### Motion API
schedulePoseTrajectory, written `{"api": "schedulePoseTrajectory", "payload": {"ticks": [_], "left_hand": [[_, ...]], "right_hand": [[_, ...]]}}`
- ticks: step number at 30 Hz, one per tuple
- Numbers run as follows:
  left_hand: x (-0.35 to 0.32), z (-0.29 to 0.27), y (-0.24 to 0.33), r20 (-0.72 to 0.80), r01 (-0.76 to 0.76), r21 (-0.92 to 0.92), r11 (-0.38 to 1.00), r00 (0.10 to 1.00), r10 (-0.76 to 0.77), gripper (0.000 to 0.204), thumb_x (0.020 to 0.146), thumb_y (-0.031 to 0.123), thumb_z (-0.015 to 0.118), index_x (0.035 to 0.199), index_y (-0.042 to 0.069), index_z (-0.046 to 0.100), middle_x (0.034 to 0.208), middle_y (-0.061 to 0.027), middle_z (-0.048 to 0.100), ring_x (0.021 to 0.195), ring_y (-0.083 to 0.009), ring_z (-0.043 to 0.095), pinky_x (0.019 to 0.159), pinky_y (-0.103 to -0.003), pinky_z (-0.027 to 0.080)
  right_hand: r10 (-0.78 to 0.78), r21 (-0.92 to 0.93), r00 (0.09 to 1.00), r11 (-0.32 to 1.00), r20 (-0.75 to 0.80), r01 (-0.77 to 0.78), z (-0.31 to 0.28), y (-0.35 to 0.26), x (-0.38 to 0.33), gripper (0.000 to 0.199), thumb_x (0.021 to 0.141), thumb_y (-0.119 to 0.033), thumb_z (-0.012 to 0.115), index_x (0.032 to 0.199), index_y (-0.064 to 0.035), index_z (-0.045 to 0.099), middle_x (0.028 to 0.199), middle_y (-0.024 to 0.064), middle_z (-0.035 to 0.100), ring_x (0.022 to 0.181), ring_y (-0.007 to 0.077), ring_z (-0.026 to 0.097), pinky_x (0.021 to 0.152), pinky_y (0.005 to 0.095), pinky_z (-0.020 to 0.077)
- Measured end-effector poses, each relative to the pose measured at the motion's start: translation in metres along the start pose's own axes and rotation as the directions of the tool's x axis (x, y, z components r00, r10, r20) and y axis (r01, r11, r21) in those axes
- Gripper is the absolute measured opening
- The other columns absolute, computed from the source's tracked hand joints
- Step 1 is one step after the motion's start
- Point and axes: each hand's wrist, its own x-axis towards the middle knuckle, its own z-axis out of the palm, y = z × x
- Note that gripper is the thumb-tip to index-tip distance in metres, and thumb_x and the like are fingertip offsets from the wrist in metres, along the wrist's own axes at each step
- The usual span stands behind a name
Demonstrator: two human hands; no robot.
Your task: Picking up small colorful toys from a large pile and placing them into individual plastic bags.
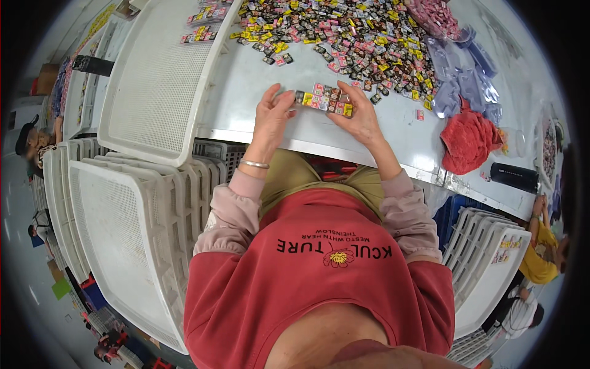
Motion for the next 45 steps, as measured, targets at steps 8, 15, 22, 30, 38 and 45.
{"api": "schedulePoseTrajectory", "payload": {"ticks": [8,15,22,30,38,45], "left_hand": [[-0.003,0.008,0.016,0.15,0.106,-0.429,0.897,0.988,-0.045,0.029,0.094,0.015,0.055,0.12,0.002,0.048,0.108,-0.0106,0.061,0.096,-0.0215,0.063,0.075,-0.036,0.058],[0.07,-0.088,0.14,-0.039,-0.251,-0.299,0.921,0.967,0.25,0.03,0.094,0.009,0.051,0.12,-0.001,0.041,0.109,-0.0139,0.058,0.092,-0.0251,0.063,0.08,-0.042,0.056],[0.177,-0.182,0.174,-0.336,-0.213,-0.121,0.97,0.928,0.162,0.03,0.091,0.004,0.056,0.117,-0.002,0.044,0.101,-0.0143,0.059,0.089,-0.0242,0.061,0.079,-0.044,0.055],[0.237,-0.221,0.175,-0.473,-0.187,0.643,0.742,0.665,0.577,0.062,0.075,0.016,0.074,0.123,-0.011,0.046,0.089,-0.0156,0.063,0.069,-0.0213,0.065,0.055,-0.033,0.056],[0.23,-0.193,0.158,-0.422,-0.231,0.625,0.746,0.704,0.571,0.047,0.078,0.007,0.069,0.116,-0.013,0.049,0.082,-0.0149,0.063,0.062,-0.019,0.064,0.05,-0.03,0.058],[0.254,-0.18,0.156,-0.384,-0.037,0.787,0.615,0.752,0.536,0.05,0.08,0.021,0.068,0.121,-0.004,0.054,0.088,-0.0168,0.062,0.082,-0.0227,0.064,0.057,-0.034,0.057]], "right_hand": [[-0.196,-0.093,0.981,0.976,0.015,0.196,0.001,-0.052,0.023,0.075,0.064,-0.011,0.08,0.132,-0.0076,0.048,0.134,0.0103,0.043,0.103,0.0218,0.057,0.082,0.0316,0.0487],[-0.117,0.118,0.991,0.985,-0.071,0.125,-0.01,-0.043,0.026,0.063,0.076,-0.005,0.073,0.133,-0.006,0.046,0.131,0.0074,0.046,0.102,0.0146,0.055,0.081,0.0269,0.0467],[0.137,0.485,0.978,0.852,0.16,-0.199,0.028,-0.014,-0.02,0.048,0.083,0.003,0.063,0.128,0.0033,0.047,0.115,0.0091,0.056,0.087,0.0082,0.058,0.079,0.0205,0.0463],[0.179,0.496,0.968,0.834,0.175,-0.243,0.034,-0.021,-0.042,0.046,0.084,0.0,0.064,0.127,0.0029,0.048,0.11,0.0087,0.058,0.087,0.0083,0.058,0.078,0.0224,0.0464],[0.194,0.364,0.981,0.913,0.019,-0.187,0.033,-0.005,-0.043,0.039,0.083,-0.003,0.066,0.12,0.0002,0.055,0.102,0.0091,0.064,0.081,0.0101,0.06,0.073,0.0246,0.0497],[0.076,0.328,0.995,0.94,0.061,-0.092,-0.004,0.007,-0.044,0.03,0.084,-0.008,0.065,0.113,-0.0036,0.06,0.099,0.0043,0.065,0.082,0.01,0.06,0.07,0.0255,0.0489]]}}
